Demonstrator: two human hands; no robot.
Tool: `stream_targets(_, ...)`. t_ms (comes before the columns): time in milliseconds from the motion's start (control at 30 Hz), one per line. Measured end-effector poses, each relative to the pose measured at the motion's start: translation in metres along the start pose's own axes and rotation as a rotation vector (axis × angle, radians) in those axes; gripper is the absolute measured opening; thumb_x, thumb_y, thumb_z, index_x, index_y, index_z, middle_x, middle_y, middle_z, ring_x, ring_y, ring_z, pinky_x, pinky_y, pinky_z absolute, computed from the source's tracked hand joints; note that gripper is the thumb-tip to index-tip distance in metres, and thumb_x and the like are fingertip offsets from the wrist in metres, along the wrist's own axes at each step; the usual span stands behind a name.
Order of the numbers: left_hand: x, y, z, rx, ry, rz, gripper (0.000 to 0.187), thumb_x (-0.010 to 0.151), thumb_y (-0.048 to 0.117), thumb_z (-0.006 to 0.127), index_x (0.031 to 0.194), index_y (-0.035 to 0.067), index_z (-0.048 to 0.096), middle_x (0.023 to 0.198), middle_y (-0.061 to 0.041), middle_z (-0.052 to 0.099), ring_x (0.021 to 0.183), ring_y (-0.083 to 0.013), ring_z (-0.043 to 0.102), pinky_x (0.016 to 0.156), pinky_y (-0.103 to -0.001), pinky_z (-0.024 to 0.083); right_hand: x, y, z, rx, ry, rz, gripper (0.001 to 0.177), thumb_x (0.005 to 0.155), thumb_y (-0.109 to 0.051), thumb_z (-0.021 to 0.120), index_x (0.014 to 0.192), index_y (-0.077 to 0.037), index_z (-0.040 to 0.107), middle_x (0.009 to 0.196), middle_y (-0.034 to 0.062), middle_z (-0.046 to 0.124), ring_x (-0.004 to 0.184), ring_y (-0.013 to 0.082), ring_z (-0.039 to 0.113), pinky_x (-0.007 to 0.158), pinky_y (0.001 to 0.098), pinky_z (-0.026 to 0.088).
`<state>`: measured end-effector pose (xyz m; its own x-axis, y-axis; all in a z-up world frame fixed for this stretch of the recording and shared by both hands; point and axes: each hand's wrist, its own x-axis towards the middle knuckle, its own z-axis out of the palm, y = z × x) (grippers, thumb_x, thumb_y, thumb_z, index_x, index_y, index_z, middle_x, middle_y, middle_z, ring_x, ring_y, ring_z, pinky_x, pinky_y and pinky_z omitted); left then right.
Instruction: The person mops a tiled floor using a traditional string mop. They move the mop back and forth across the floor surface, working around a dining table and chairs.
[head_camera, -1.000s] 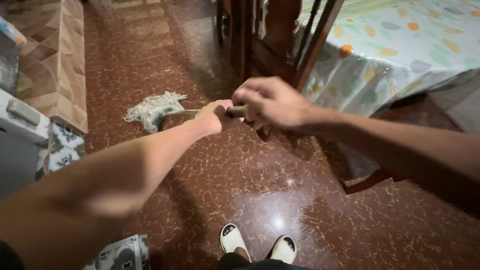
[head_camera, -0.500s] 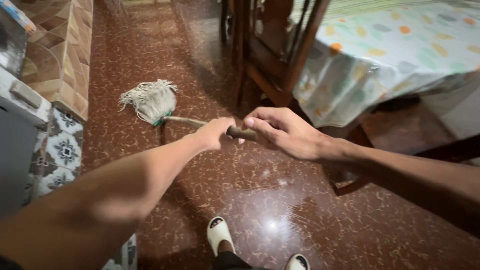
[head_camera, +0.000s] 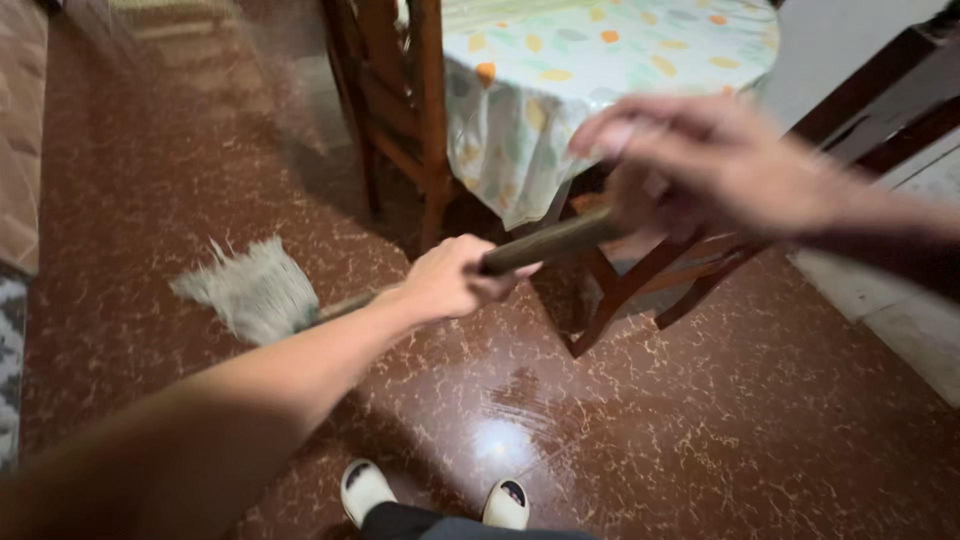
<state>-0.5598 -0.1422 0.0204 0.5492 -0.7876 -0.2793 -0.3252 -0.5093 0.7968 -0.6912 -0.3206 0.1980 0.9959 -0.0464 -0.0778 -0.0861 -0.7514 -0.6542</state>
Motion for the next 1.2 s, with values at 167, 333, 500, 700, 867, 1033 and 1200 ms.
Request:
stream_targets(167, 0.01, 0.015, -0.003, 0.014, 0.029, 0.143, 0.031, 0.099, 0.044, 0.06, 0.087, 0.022, 0.077, 0.059, 0.003, 0.063, 0.046, -0.0052, 0.046, 0.043, -0.025, 0.03, 0.007, 0.0, -0.026, -0.033, 0.023, -0.216, 0.034, 0.11, -0.027, 0.039, 0.13, -0.01, 0.061, 0.058, 0.0092, 0.059, 0.043, 0.0161, 0.062, 0.04, 0.0319, 0.054)
stream_targets(333, 0.003, -0.026, -0.023, 0.086, 0.08, 0.048, 0.02, 0.098, 0.025, 0.059, 0.087, 0.019, 0.074, 0.068, 0.005, 0.066, 0.047, -0.0051, 0.046, 0.043, -0.027, 0.039, 0.027, -0.017, 0.013, -0.081, -0.023, -0.217, 0.034, 0.105, -0.027, 0.04, 0.122, -0.009, 0.064, 0.067, 0.0059, 0.071, 0.047, 0.0152, 0.064, 0.038, 0.0307, 0.054)
stream_targets(500, -0.022, -0.096, -0.064, 0.107, 0.206, -0.038, 0.009, 0.085, 0.021, 0.069, 0.085, 0.022, 0.078, 0.081, 0.001, 0.079, 0.059, -0.0104, 0.065, 0.057, -0.031, 0.051, 0.072, -0.044, 0.084, -0.054, -0.123, -0.291, 0.034, 0.103, -0.03, 0.044, 0.121, -0.01, 0.065, 0.069, 0.0044, 0.073, 0.052, 0.0109, 0.068, 0.045, 0.027, 0.058)
stream_targets(700, -0.03, -0.2, -0.144, 0.228, 0.373, -0.073, 0.032, 0.083, 0.04, 0.076, 0.091, 0.009, 0.076, 0.083, -0.012, 0.077, 0.076, -0.0268, 0.073, 0.073, -0.042, 0.056, 0.156, -0.09, 0.16, -0.042, -0.161, -0.43, 0.037, 0.105, -0.033, 0.047, 0.122, -0.008, 0.067, 0.073, 0.0063, 0.074, 0.057, 0.0112, 0.066, 0.051, 0.0301, 0.054)
stream_targets(867, -0.035, -0.272, -0.199, 0.286, 0.443, -0.101, 0.037, 0.081, 0.04, 0.079, 0.102, 0.01, 0.075, 0.097, -0.013, 0.076, 0.09, -0.0287, 0.073, 0.082, -0.043, 0.056, 0.228, -0.123, 0.233, -0.094, -0.195, -0.469, 0.039, 0.103, -0.036, 0.049, 0.123, -0.008, 0.068, 0.082, 0.0043, 0.075, 0.061, 0.0118, 0.067, 0.056, 0.0344, 0.055)
stream_targets(1033, -0.048, -0.291, -0.227, 0.308, 0.375, -0.194, 0.033, 0.081, 0.032, 0.077, 0.11, 0.016, 0.075, 0.104, -0.011, 0.076, 0.095, -0.0272, 0.069, 0.086, -0.042, 0.053, 0.256, -0.134, 0.27, -0.041, -0.22, -0.507, 0.04, 0.108, -0.037, 0.046, 0.115, -0.005, 0.071, 0.077, 0.0057, 0.072, 0.062, 0.0112, 0.064, 0.056, 0.0328, 0.053)
stream_targets(1200, -0.045, -0.273, -0.207, 0.242, 0.312, -0.333, 0.028, 0.097, 0.036, 0.063, 0.09, 0.01, 0.071, 0.087, -0.009, 0.071, 0.078, -0.0219, 0.068, 0.073, -0.04, 0.057, 0.231, -0.125, 0.265, -0.018, -0.189, -0.417, 0.04, 0.106, -0.037, 0.044, 0.117, -0.01, 0.071, 0.072, 0.0038, 0.071, 0.051, 0.0123, 0.057, 0.046, 0.0322, 0.048)
